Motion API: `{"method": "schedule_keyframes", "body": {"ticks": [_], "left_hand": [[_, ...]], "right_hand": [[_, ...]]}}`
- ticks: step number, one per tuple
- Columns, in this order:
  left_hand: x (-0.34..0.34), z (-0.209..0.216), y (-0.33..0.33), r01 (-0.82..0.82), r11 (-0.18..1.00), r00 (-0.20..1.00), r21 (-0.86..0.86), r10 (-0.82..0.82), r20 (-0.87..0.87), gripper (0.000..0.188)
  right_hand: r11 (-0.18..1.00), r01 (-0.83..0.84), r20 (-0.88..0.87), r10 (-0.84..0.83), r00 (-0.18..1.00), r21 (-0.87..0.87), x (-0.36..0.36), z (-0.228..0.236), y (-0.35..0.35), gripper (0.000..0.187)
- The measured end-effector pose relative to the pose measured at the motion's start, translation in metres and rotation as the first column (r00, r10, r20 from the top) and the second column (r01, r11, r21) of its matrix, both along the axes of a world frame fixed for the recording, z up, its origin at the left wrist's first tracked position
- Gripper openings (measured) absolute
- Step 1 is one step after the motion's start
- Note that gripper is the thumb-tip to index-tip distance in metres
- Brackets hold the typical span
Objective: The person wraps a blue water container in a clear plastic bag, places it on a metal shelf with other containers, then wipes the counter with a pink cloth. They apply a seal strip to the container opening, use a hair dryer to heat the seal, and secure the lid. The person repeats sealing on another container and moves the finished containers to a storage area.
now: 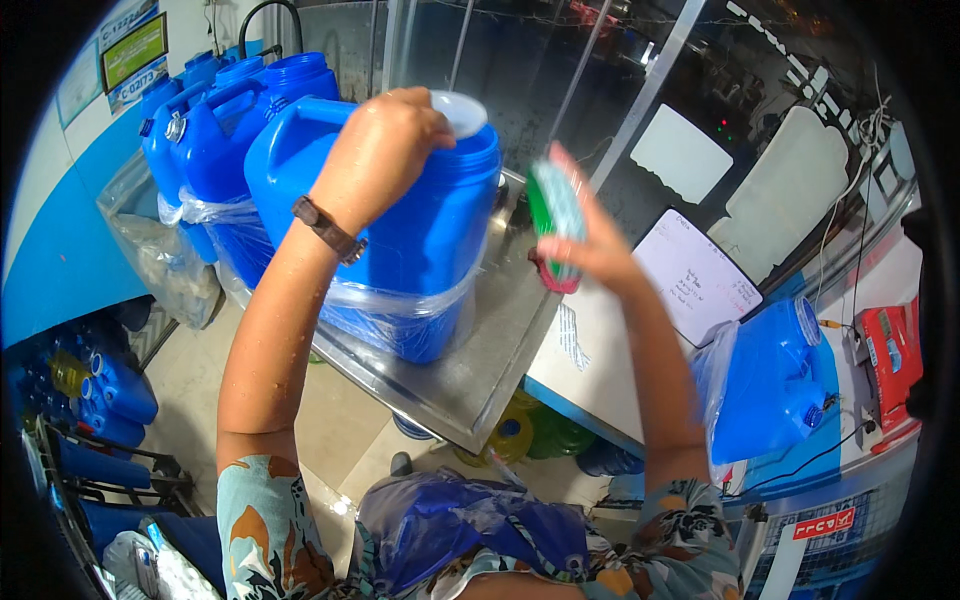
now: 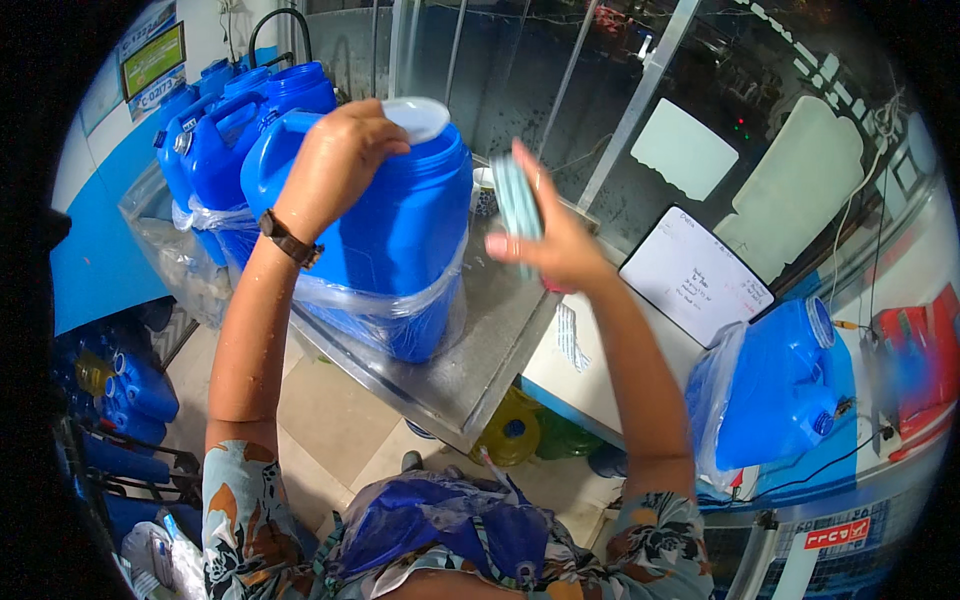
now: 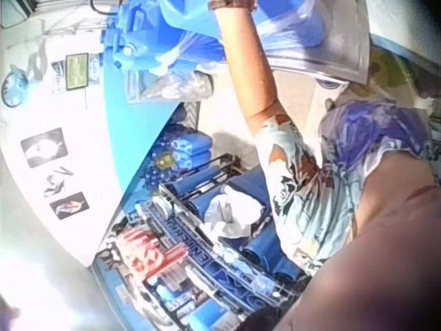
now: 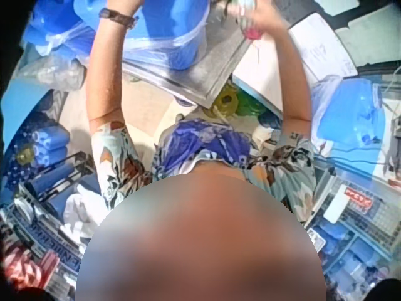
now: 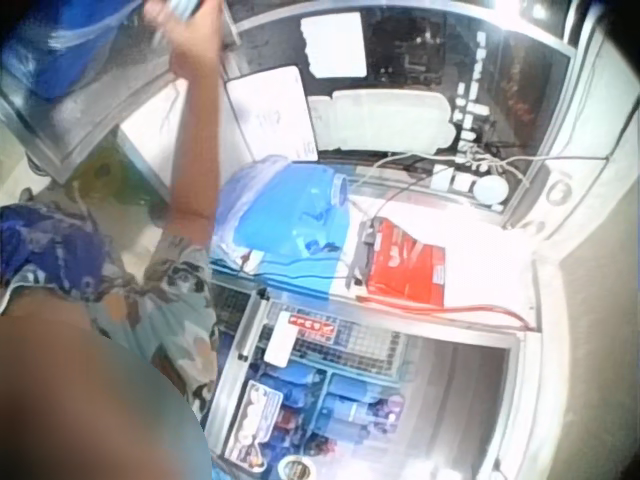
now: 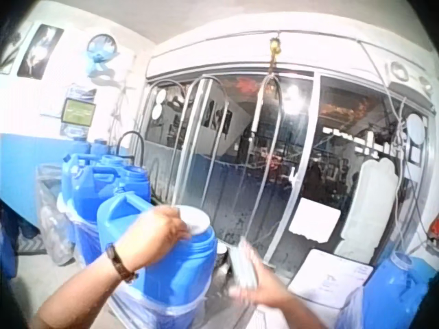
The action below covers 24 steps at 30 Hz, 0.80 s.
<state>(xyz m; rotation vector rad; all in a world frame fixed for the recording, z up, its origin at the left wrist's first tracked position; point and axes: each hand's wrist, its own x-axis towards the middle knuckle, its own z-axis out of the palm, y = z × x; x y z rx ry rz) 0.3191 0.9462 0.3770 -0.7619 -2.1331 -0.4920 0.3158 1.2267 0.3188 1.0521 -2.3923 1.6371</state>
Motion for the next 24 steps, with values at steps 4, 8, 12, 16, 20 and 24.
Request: {"method": "schedule_keyframes", "body": {"ticks": [4,8,12,16,20,24], "left_hand": [[-0.01,-0.014,0.003,0.042,0.998,0.994,-0.04,-0.046,-0.104,0.007],[-0.007,-0.016,0.01,0.057,0.997,0.998,0.059,-0.057,-0.007,0.012],[0.002,-0.022,0.03,-0.06,0.993,0.998,0.101,0.062,-0.015,0.024],[0.001,-0.032,0.042,-0.194,0.981,0.981,-0.014,0.193,-0.023,0.032],[-0.002,-0.033,0.042,-0.175,0.985,0.985,-0.006,0.175,0.001,0.032],[-0.002,-0.027,0.043,-0.156,0.988,0.986,-0.012,0.156,0.051,0.031]], "right_hand": [[0.979,0.119,-0.367,-0.051,0.929,0.163,-0.051,0.096,-0.048,0.113],[0.836,0.326,-0.543,-0.041,0.839,0.441,-0.111,0.124,-0.1,0.109],[0.561,0.235,-0.408,0.204,0.89,0.794,-0.152,0.137,-0.131,0.112],[0.32,0.089,-0.176,0.253,0.951,0.943,-0.163,0.147,-0.153,0.118],[0.27,0.12,-0.17,0.17,0.971,0.955,-0.157,0.144,-0.157,0.124],[0.244,0.264,-0.301,0.129,0.945,0.933,-0.146,0.139,-0.162,0.124]]}}
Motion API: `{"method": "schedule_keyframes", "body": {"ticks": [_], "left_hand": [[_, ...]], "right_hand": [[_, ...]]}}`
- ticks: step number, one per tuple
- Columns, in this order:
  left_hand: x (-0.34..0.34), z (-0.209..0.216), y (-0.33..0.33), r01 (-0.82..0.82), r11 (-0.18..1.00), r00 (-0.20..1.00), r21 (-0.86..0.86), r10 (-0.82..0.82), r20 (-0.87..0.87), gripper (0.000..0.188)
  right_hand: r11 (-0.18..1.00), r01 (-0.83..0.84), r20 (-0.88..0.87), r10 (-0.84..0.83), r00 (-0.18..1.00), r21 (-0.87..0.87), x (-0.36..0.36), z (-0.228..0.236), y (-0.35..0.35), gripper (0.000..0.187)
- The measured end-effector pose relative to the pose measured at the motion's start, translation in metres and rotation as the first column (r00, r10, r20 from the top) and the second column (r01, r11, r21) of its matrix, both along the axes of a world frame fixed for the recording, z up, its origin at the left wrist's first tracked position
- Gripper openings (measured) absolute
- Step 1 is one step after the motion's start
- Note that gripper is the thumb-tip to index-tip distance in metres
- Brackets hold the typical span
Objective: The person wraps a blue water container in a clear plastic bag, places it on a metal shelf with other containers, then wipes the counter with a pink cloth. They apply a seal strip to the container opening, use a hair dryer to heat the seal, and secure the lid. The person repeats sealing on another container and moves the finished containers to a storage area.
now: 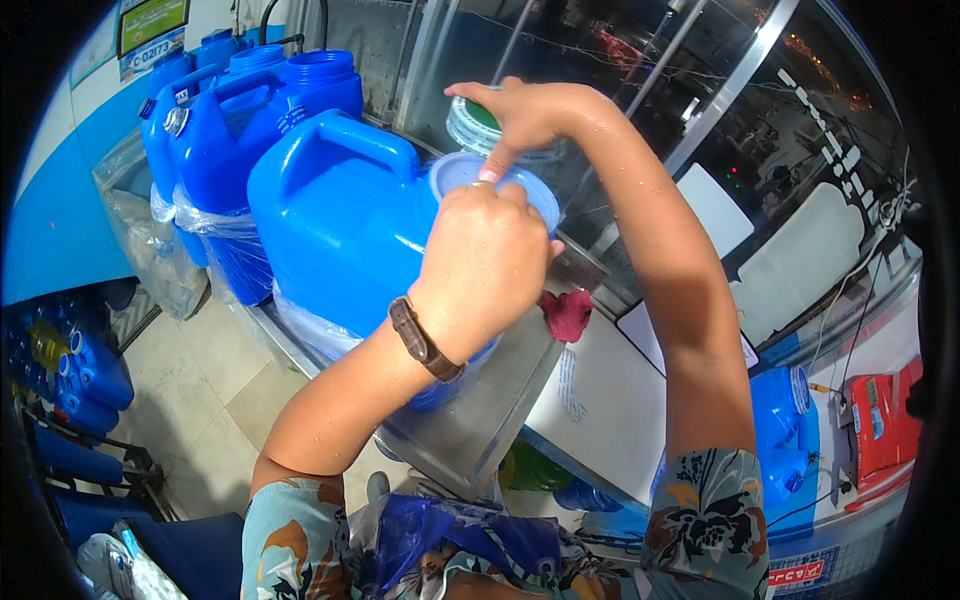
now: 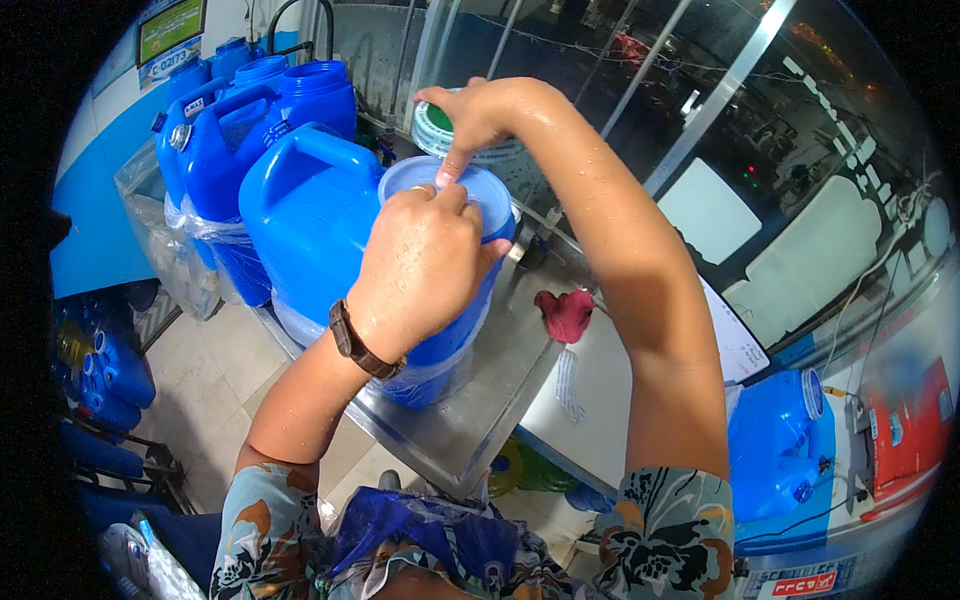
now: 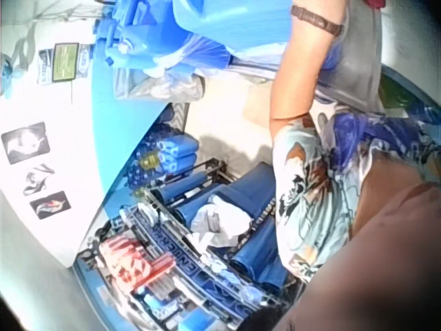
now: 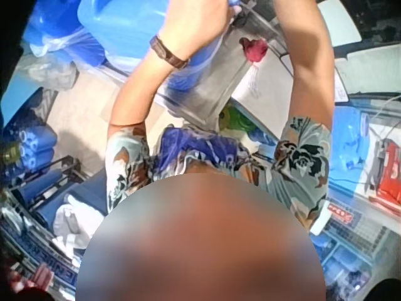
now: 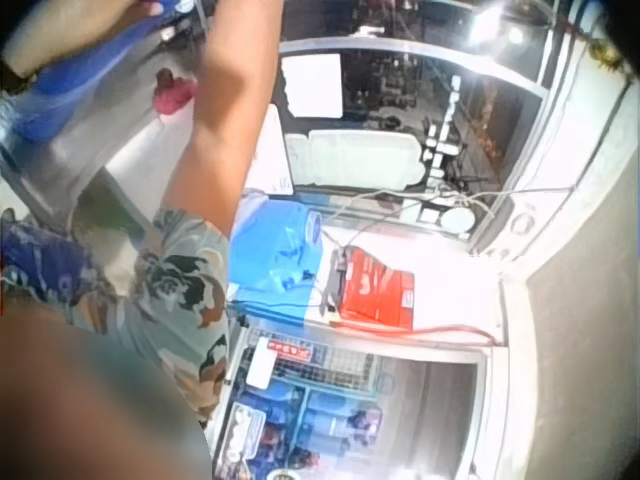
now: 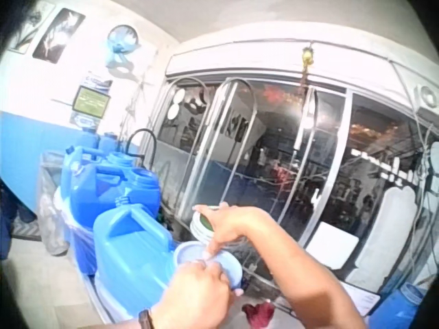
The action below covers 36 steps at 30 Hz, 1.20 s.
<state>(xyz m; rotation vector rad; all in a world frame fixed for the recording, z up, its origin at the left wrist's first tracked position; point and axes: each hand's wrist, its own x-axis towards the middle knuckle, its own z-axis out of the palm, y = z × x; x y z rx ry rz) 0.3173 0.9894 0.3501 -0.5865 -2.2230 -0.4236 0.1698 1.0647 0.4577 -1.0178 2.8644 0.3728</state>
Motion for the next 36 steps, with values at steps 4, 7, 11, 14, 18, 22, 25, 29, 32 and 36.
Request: {"method": "schedule_keyframes", "body": {"ticks": [4,7,11,14,18,22,25,29,32,36], "left_hand": [[0.002,-0.004,-0.002,0.03,0.998,0.997,0.059,-0.026,-0.073,0.03],[0.004,-0.02,-0.026,0.287,0.933,0.94,0.217,-0.23,-0.253,0.018],[-0.012,-0.047,-0.117,0.089,0.816,0.854,0.572,0.233,-0.465,0.022],[-0.054,-0.071,-0.204,-0.095,0.649,0.912,0.755,0.36,-0.194,0.023],[-0.119,-0.124,-0.278,-0.017,0.047,0.841,0.999,-0.539,0.04,0.034],[-0.176,-0.17,-0.3,-0.278,0.081,0.769,0.957,-0.578,0.273,0.039],[-0.193,-0.184,-0.308,-0.28,0.089,0.771,0.956,-0.572,0.279,0.04],[-0.176,-0.182,-0.313,-0.302,0.091,0.759,0.949,-0.58,0.297,0.04],[-0.144,-0.181,-0.306,-0.294,0.098,0.78,0.951,-0.551,0.297,0.04],[-0.11,-0.18,-0.283,-0.284,0.117,0.804,0.952,-0.512,0.303,0.04]], "right_hand": [[0.997,0.037,-0.275,-0.015,0.961,0.072,0.02,0.001,-0.009,0.119],[0.987,-0.11,-0.114,0.096,0.989,-0.119,0.042,0.003,0.004,0.118],[0.924,-0.238,0.256,0.317,0.913,-0.298,0.06,-0.012,0.035,0.123],[0.938,-0.232,0.185,0.284,0.941,-0.258,0.062,-0.032,0.038,0.123],[0.958,-0.262,-0.057,0.257,0.965,-0.118,0.084,-0.043,0.028,0.109],[0.999,0.02,0.04,-0.018,0.999,-0.037,0.102,-0.027,0.015,0.109],[0.9,0.419,0.397,-0.431,0.811,0.121,0.08,0.005,0.016,0.118],[0.949,-0.146,0.179,0.2,0.963,-0.279,0.072,-0.011,0.046,0.12],[0.942,-0.179,0.126,0.222,0.967,-0.286,0.076,-0.009,0.064,0.124],[0.939,-0.212,0.294,0.291,0.91,-0.272,0.083,-0.004,0.08,0.122]]}}
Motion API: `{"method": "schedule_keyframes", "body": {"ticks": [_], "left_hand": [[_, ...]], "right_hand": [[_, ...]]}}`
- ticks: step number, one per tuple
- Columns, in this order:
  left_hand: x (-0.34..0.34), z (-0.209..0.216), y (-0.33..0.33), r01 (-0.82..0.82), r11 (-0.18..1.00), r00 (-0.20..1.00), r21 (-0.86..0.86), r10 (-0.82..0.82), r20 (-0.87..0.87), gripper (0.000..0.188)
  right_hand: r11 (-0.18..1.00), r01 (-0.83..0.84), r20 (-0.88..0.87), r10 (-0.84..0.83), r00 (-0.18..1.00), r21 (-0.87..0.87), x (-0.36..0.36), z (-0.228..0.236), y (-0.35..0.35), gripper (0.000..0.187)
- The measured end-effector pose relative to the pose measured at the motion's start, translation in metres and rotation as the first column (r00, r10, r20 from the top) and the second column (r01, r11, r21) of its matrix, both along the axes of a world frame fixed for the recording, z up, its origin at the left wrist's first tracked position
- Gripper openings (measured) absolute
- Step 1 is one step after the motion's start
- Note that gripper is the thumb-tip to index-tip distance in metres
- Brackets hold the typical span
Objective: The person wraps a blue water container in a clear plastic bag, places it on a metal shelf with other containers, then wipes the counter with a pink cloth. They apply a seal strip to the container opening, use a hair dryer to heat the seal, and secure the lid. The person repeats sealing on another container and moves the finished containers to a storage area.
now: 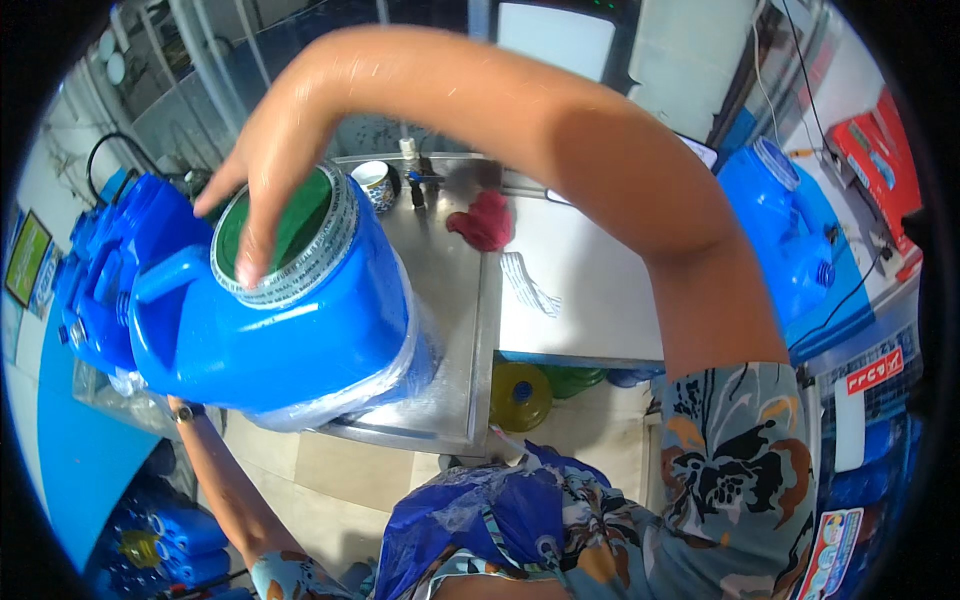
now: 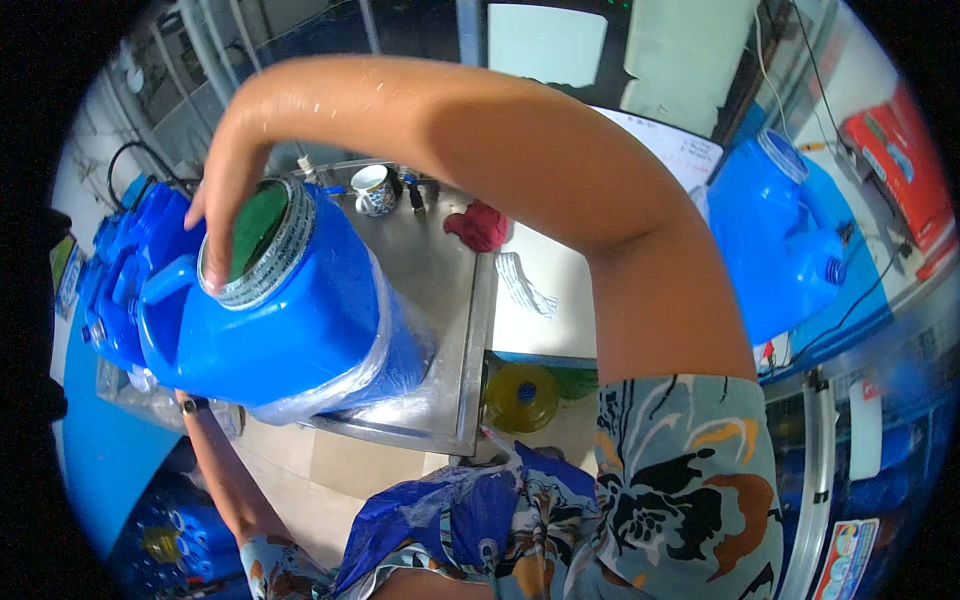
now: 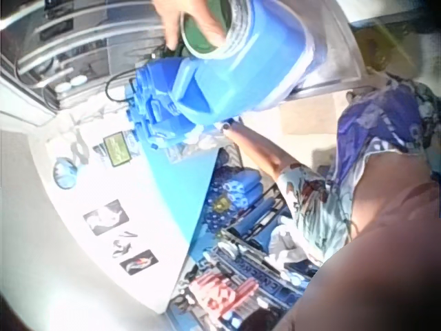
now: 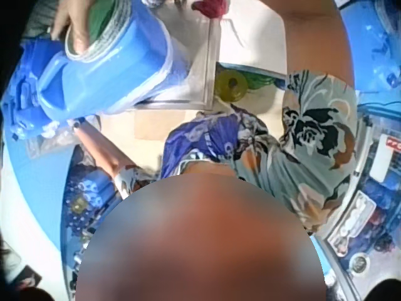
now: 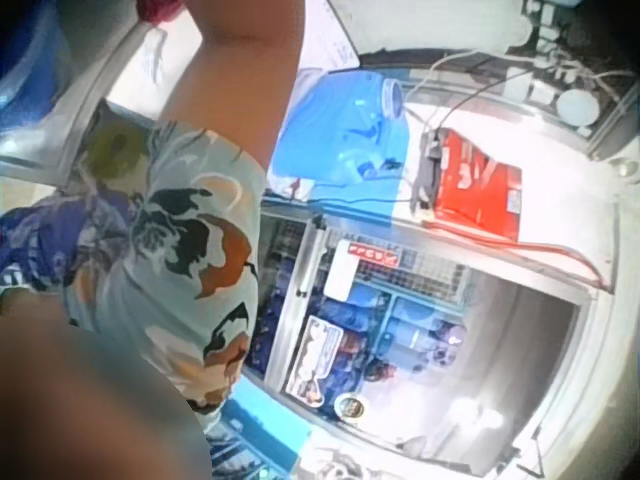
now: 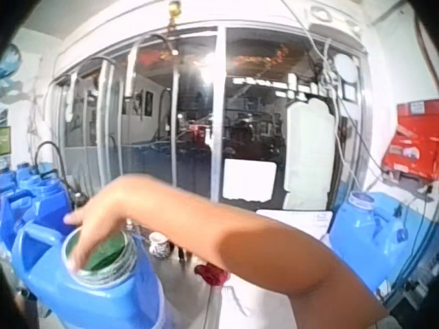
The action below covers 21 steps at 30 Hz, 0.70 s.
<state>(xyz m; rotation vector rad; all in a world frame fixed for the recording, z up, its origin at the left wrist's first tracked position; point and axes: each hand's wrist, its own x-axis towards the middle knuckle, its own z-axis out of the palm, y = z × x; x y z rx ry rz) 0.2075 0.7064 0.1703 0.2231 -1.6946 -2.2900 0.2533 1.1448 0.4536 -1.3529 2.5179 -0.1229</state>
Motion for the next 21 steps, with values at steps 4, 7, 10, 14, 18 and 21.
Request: {"method": "schedule_keyframes", "body": {"ticks": [4,7,10,14,18,21], "left_hand": [[0.031,-0.007,0.04,-0.029,0.999,0.999,-0.017,0.029,-0.036,0.04],[0.055,-0.013,0.079,-0.033,0.999,0.997,-0.026,0.031,-0.065,0.04],[0.07,-0.017,0.121,-0.019,0.999,0.996,-0.046,0.015,-0.093,0.04],[0.086,-0.02,0.184,0.032,0.996,0.989,-0.082,-0.044,-0.143,0.04],[0.104,-0.013,0.254,0.101,0.986,0.97,-0.132,-0.127,-0.209,0.041],[0.109,0.008,0.313,0.17,0.965,0.936,-0.197,-0.221,-0.274,0.041]], "right_hand": [[0.972,0.065,-0.109,-0.091,0.99,-0.226,0.029,-0.035,0.041,0.094],[0.92,0.251,-0.28,-0.338,0.899,-0.302,0.065,-0.051,0.08,0.083],[0.871,0.37,-0.287,-0.462,0.839,-0.323,0.086,-0.045,0.107,0.079],[0.785,0.565,-0.098,-0.602,0.793,-0.253,0.099,-0.034,0.148,0.077],[0.76,0.514,-0.247,-0.628,0.738,-0.397,0.134,-0.058,0.215,0.071],[0.746,0.504,-0.369,-0.658,0.656,-0.435,0.157,-0.081,0.277,0.072]]}}
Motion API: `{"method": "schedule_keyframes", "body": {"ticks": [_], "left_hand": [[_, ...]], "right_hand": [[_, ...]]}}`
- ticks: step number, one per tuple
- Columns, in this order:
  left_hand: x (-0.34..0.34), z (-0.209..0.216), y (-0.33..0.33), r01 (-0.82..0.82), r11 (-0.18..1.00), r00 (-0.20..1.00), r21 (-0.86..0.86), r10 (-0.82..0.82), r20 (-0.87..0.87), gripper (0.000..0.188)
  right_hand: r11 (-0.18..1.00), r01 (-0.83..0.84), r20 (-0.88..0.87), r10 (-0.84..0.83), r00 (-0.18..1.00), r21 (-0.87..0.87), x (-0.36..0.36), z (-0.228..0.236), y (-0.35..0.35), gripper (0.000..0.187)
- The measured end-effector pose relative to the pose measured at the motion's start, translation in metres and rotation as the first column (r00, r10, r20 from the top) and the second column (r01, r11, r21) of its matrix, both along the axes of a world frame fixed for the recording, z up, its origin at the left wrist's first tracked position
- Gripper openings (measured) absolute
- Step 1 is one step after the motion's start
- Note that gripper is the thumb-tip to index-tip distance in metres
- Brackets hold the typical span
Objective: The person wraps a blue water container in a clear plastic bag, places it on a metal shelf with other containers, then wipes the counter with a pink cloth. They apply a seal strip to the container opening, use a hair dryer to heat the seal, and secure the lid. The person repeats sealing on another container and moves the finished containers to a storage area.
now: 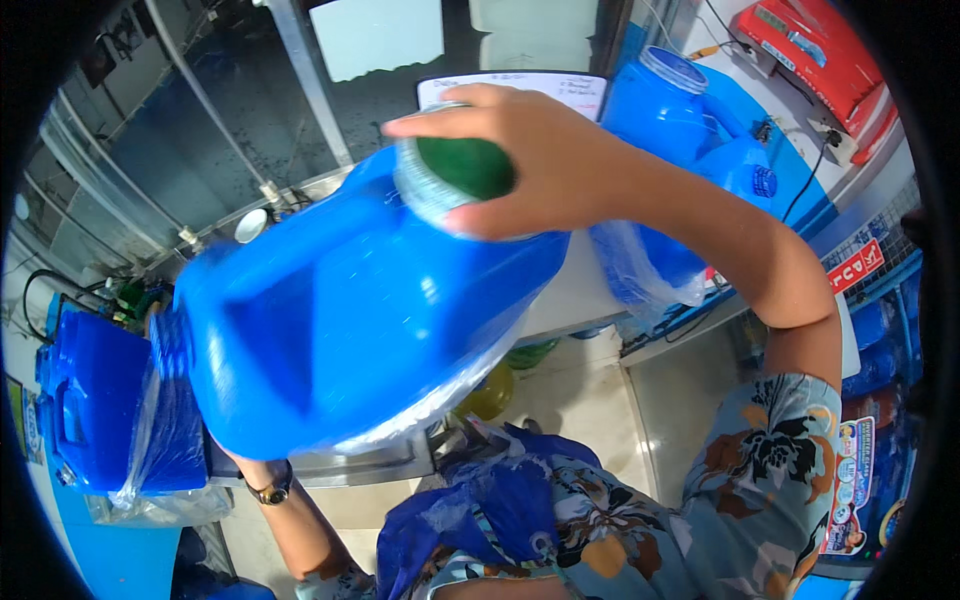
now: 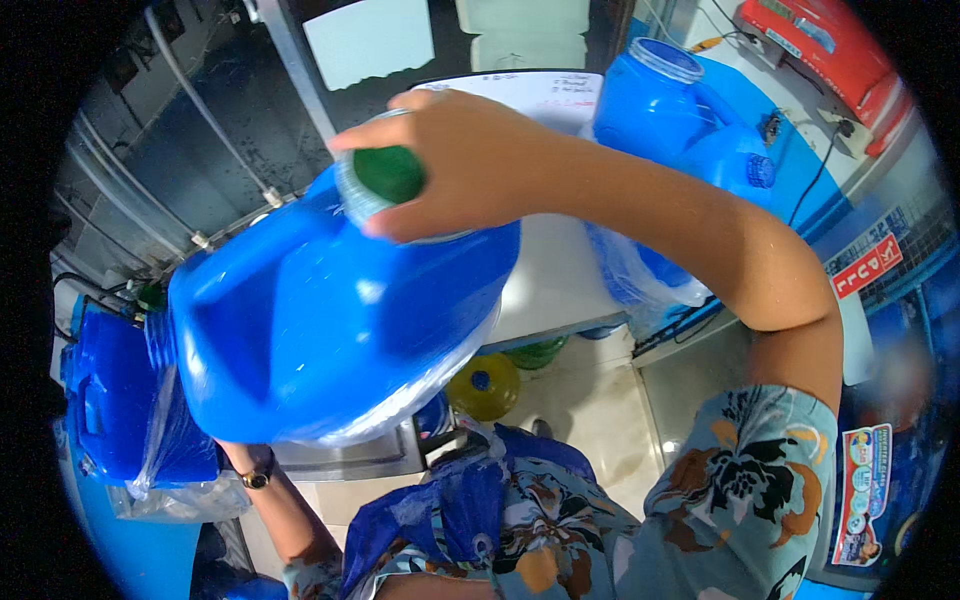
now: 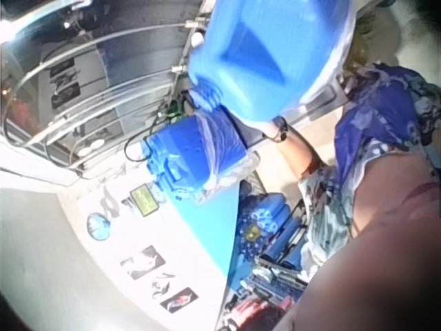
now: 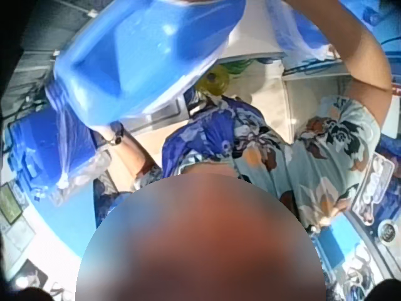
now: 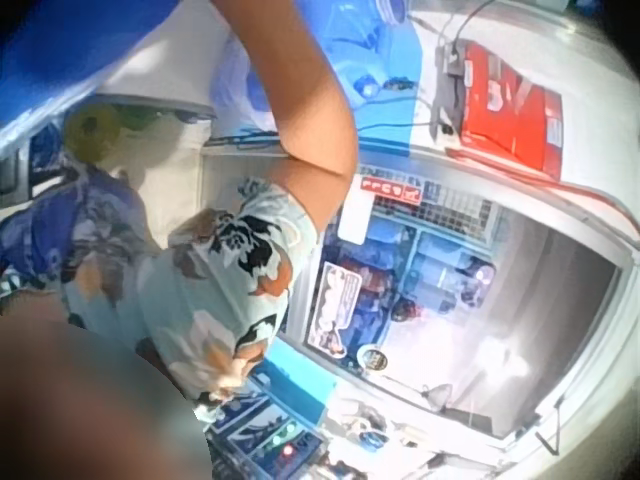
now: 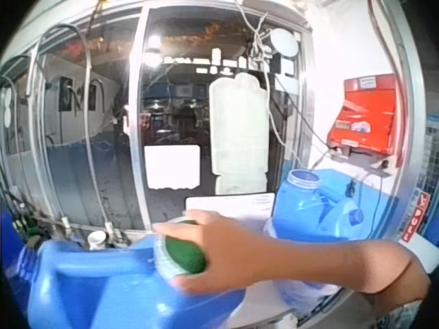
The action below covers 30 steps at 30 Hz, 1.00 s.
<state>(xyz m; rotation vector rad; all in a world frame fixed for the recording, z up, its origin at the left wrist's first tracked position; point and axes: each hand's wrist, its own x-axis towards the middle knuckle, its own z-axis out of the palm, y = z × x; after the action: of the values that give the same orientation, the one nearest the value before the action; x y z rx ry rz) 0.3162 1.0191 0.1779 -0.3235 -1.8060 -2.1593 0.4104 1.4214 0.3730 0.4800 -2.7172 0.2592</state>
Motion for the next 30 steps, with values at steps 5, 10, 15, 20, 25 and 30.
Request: {"method": "schedule_keyframes", "body": {"ticks": [5,10,15,20,25,30], "left_hand": [[-0.005,0.041,0.095,0.228,0.961,0.919,0.156,-0.265,0.291,0.049],[0.038,0.027,0.179,0.014,0.935,0.958,-0.353,-0.113,-0.262,0.075],[0.105,-0.008,0.264,-0.249,0.899,0.905,-0.36,0.083,-0.418,0.092],[0.147,-0.015,0.338,-0.25,0.858,0.9,-0.449,0.035,-0.435,0.097],[0.145,-0.012,0.365,-0.32,0.836,0.871,-0.445,0.074,-0.486,0.096],[0.145,-0.007,0.361,-0.322,0.847,0.873,-0.423,0.092,-0.478,0.094]], "right_hand": [[0.991,-0.039,0.067,0.047,0.997,-0.125,0.006,-0.02,0.101,0.069],[0.989,-0.082,0.225,0.109,0.968,-0.123,-0.059,-0.012,0.157,0.068],[0.985,-0.155,0.363,0.116,0.925,0.079,-0.102,0.005,0.181,0.078],[0.986,-0.083,0.27,0.043,0.962,0.142,-0.122,-0.008,0.209,0.092],[0.991,-0.092,0.191,0.073,0.979,0.092,-0.121,-0.011,0.223,0.078],[0.991,-0.127,0.236,0.132,0.963,-0.037,-0.124,-0.008,0.216,0.075]]}}
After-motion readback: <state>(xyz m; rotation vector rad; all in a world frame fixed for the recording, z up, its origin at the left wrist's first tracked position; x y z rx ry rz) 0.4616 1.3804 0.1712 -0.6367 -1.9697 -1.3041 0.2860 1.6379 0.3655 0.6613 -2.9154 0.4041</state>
